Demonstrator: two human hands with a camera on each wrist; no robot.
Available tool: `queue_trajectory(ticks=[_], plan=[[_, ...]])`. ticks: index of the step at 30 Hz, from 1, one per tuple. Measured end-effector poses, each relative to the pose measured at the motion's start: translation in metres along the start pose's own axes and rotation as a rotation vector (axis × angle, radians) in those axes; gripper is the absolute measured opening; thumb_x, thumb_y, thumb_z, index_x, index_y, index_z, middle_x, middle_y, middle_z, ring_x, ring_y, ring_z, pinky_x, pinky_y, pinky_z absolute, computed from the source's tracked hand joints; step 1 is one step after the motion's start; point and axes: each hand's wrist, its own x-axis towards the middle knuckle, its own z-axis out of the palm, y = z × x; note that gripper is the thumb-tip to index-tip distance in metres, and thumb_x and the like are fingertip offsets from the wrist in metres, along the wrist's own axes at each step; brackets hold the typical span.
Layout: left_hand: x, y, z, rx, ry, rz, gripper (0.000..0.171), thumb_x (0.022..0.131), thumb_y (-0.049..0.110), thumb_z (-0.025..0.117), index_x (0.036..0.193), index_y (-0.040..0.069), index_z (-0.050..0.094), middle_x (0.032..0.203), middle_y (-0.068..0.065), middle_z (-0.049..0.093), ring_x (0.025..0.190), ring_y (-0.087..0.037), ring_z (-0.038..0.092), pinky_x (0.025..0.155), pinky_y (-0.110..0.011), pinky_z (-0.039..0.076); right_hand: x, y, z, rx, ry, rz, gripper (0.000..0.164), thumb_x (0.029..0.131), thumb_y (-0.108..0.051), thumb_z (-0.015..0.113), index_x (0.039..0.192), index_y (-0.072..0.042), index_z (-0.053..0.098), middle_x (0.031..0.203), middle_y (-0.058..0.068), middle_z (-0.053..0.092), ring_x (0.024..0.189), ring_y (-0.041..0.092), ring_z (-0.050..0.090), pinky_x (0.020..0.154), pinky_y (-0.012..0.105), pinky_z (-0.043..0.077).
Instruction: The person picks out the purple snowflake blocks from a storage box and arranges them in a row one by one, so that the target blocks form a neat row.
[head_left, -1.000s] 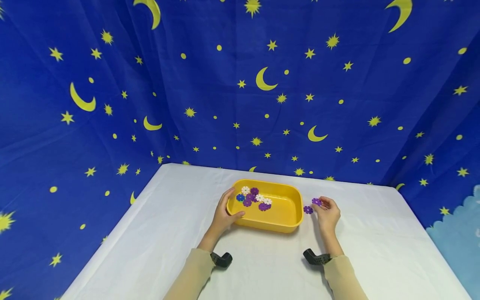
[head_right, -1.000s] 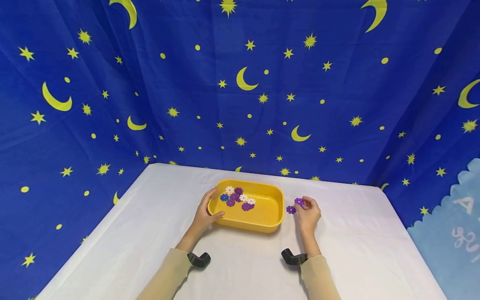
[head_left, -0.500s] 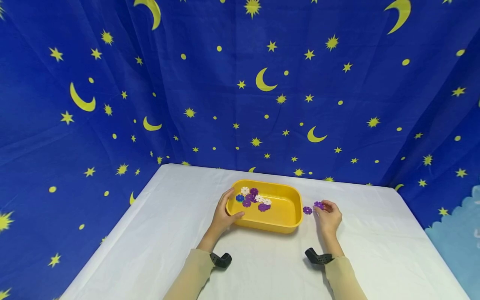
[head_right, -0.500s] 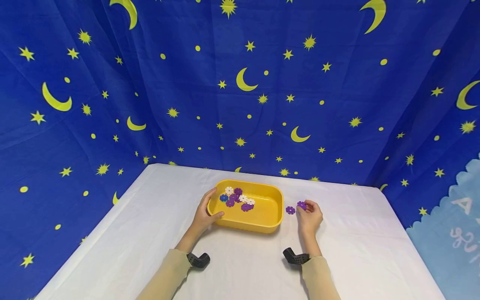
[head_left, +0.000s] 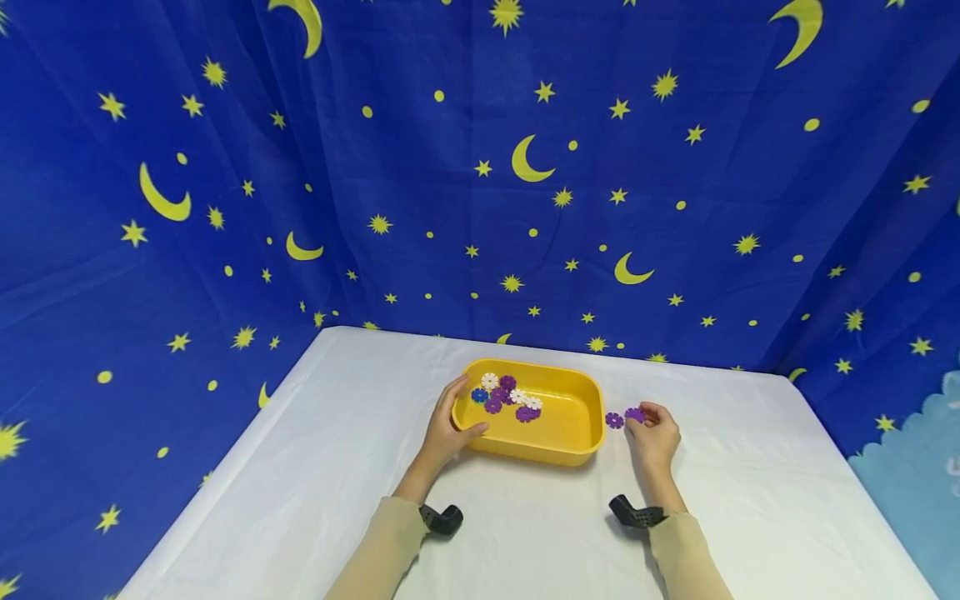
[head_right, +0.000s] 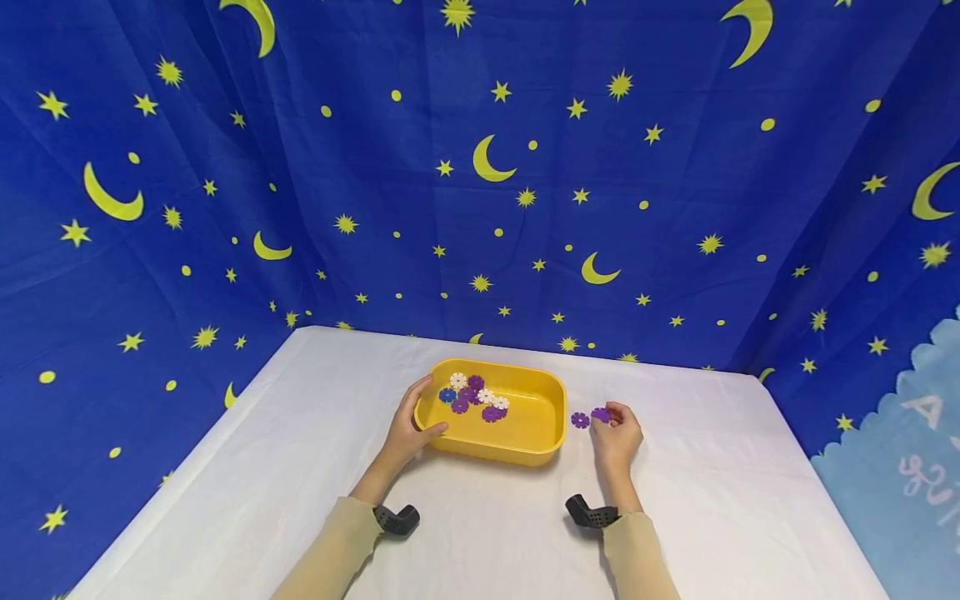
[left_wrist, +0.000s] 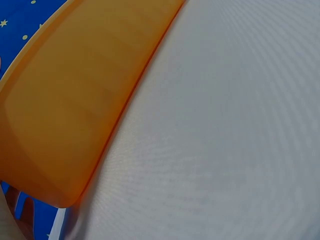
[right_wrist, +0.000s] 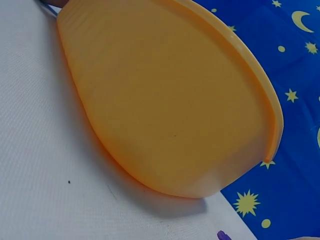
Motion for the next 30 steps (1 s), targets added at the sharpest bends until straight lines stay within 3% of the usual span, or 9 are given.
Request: queue_trajectory(ticks=[5, 12, 16, 19, 25, 30], plan=[[-0.0017, 0.0015, -0.0007, 0.012, 0.006, -0.001, 0.083, 0.075, 0.029, 0.078, 0.143, 0.003, 0.037, 0.149, -0.015, 0.039, 0.139, -0.034, 0.035, 0.115, -0.056, 0.028, -0.0001, 0.0018, 0.0010, 0.002, -0.014, -0.009, 0.036, 0.075, 0.005, 0.061, 0.111, 0.008, 0.061, 0.107, 0.027, 0.064, 0.091, 0.027, 0.054, 0.064, -0.003, 0.029], [-0.0024, 0.0027, -0.0018, -0.006, -0.016, -0.088, 0.083, 0.075, 0.017, 0.079, 0.145, 0.008, 0.036, 0.152, -0.011, 0.036, 0.142, -0.035, 0.030, 0.118, -0.055, 0.021, -0.0001, 0.0022, 0.0020, 0.032, 0.025, -0.021, 0.033, 0.075, 0.005, 0.060, 0.108, 0.007, 0.063, 0.103, 0.025, 0.066, 0.080, 0.009, 0.050, 0.062, -0.002, 0.033], [-0.0018, 0.0017, -0.0012, -0.004, -0.025, -0.095, 0.085, 0.075, 0.023, 0.080, 0.145, 0.009, 0.036, 0.152, -0.010, 0.036, 0.142, -0.033, 0.031, 0.119, -0.054, 0.022, -0.0001, 0.0010, 0.0005, 0.057, 0.039, 0.006, 0.031, 0.077, 0.003, 0.061, 0.107, 0.006, 0.064, 0.101, 0.024, 0.065, 0.074, 0.000, 0.047, 0.060, -0.001, 0.035], [0.0003, 0.0029, -0.0006, -0.003, -0.035, -0.099, 0.086, 0.075, 0.028, 0.080, 0.146, 0.009, 0.036, 0.153, -0.009, 0.035, 0.143, -0.032, 0.030, 0.119, -0.052, 0.022, 0.0010, 0.0008, -0.0006, 0.077, 0.046, 0.021, 0.029, 0.079, 0.002, 0.062, 0.108, 0.006, 0.064, 0.101, 0.022, 0.065, 0.073, -0.002, 0.046, 0.060, -0.001, 0.035], [0.0035, 0.0032, -0.0010, -0.012, -0.039, -0.104, 0.083, 0.075, 0.017, 0.078, 0.146, 0.011, 0.036, 0.153, -0.007, 0.035, 0.143, -0.032, 0.030, 0.119, -0.053, 0.021, 0.0015, -0.0003, -0.0006, 0.113, 0.045, 0.026, 0.030, 0.080, 0.003, 0.063, 0.110, 0.007, 0.063, 0.105, 0.024, 0.065, 0.076, -0.001, 0.048, 0.062, -0.002, 0.036], [0.0016, 0.0027, -0.0028, -0.008, -0.033, -0.101, 0.085, 0.075, 0.030, 0.079, 0.146, 0.011, 0.036, 0.152, -0.008, 0.036, 0.143, -0.032, 0.030, 0.119, -0.053, 0.021, 0.0010, 0.0002, 0.0014, 0.124, 0.046, 0.026, 0.029, 0.081, 0.003, 0.064, 0.109, 0.007, 0.063, 0.104, 0.023, 0.065, 0.076, 0.001, 0.049, 0.063, -0.002, 0.036]])
